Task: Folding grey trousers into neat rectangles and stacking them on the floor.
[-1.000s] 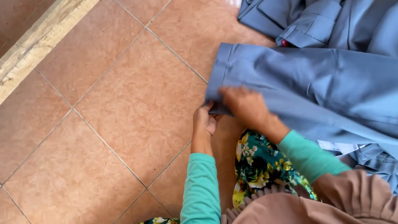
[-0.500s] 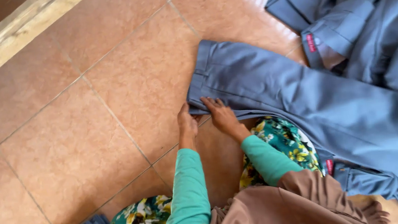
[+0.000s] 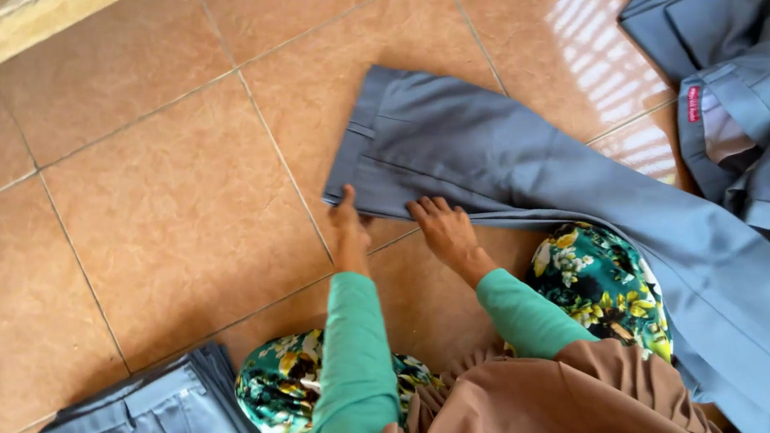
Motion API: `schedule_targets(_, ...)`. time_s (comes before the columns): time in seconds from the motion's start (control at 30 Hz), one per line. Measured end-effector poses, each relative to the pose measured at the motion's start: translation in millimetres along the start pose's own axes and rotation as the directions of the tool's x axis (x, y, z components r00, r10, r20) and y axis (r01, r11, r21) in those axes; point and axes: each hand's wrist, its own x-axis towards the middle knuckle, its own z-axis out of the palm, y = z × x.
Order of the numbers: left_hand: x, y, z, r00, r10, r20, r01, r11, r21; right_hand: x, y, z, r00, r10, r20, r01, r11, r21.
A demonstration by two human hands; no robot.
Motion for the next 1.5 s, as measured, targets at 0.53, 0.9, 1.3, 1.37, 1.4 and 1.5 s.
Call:
schedule_targets(0.53,-21,6,-171,0.967,0.084,-0.241,-0.095,0.995,-0.031,-2,-83,11,0.985,-0.085,0.151,0.06,0.985,0.16)
schedule_targets(0.9,100,-85,-119,0.964,-0.262,0.048,0.262,0.906,-0.333,-31,-25,21,0.981,-0.002,0.193,-0.002,1.0,0.02)
schedule_targets(1.3,-6,79,-265,0.981,-0.028,-0.192,-0.056,0.905,-0.421,-45,-40,35,0.994,-0.1,0.043,0.091,0.981,0.17)
schedule_targets(1.37,57,8,-274,0.989,-0.045,-0.144,-0.027,0.886,-0.463,-34,-49,-8,0.994,-0.071,0.077,0.048,0.961,0.272)
schedule_targets(1.4,88,-28,-277,0.994,-0.062,-0.088,0.01,0.866,-0.5,-30,-52,-29,0.992,-0.041,0.116,-0.005,0.931,0.364)
schedule_targets(1.5,97,-83,-207,0.987,-0.161,-0.014,0.133,0.856,-0.5,-42,-4,33,0.982,0.094,0.164,-0.165,0.848,0.503)
